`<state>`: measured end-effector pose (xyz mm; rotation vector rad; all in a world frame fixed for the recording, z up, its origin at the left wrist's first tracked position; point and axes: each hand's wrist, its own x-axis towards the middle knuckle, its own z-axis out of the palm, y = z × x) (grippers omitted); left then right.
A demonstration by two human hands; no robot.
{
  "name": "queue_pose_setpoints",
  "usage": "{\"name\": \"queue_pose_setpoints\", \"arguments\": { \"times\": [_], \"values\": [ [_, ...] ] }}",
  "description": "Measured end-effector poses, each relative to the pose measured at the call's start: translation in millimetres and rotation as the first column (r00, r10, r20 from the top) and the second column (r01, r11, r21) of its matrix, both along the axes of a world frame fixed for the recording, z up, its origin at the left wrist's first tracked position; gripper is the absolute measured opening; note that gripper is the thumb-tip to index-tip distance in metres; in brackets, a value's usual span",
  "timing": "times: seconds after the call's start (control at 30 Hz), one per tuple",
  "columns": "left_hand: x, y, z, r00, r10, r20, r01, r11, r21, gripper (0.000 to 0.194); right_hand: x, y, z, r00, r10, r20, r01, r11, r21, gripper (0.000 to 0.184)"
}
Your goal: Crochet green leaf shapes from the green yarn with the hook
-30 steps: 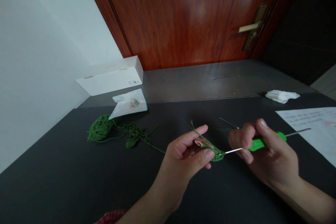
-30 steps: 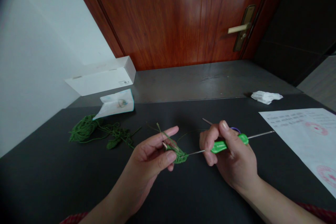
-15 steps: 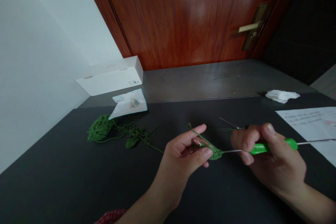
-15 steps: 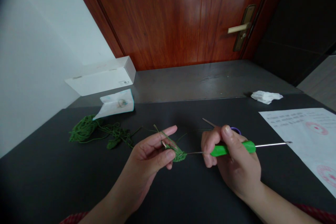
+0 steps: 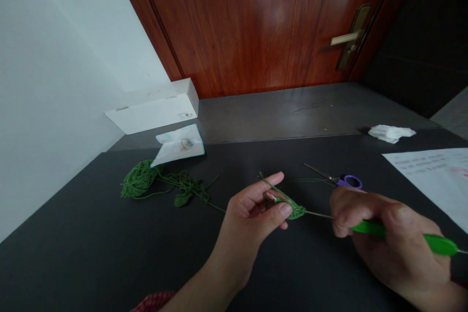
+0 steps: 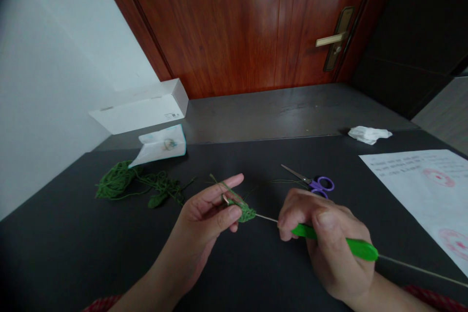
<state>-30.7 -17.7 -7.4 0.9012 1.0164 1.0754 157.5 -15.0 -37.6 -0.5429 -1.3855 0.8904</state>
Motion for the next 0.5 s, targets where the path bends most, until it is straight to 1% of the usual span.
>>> {"name": "queue_pose_setpoints", "arguments": {
  "times": [0.07,0.23,0.33,0.47,0.5],
  "values": [
    [0.1,-0.6,-0.3,1.0,0.003,0.002,-0.003,1.0,0.003,0.048,0.0,-0.8,0.1,1.0,-0.022,0.015,0.022,1.0,0.017,0.042],
    [0.4,-1.2,-1.4,1.0,0.014,0.016,-0.014,1.0,0.008,0.047,-1.0,-0.4,2.0,0.999,-0.015,0.03,0.014,0.999,0.034,0.039],
    [0.8,-0.9,-1.5,1.0,0.019,0.008,-0.019,1.0,0.005,0.047,-0.8,-1.8,2.3,0.998,-0.035,0.055,0.032,0.999,0.043,0.039],
    [2.3,-2.0,-2.2,0.997,0.081,-0.02,-0.08,0.996,0.028,0.045,2.6,-6.8,-4.2,0.993,-0.045,0.113,0.042,0.999,0.032,0.037],
    [2.7,-2.4,-2.5,0.995,0.095,-0.027,-0.094,0.995,0.034,0.044,3.5,-8.0,-6.4,0.994,-0.031,0.104,0.031,1.0,0.004,0.036]
  ]
}}
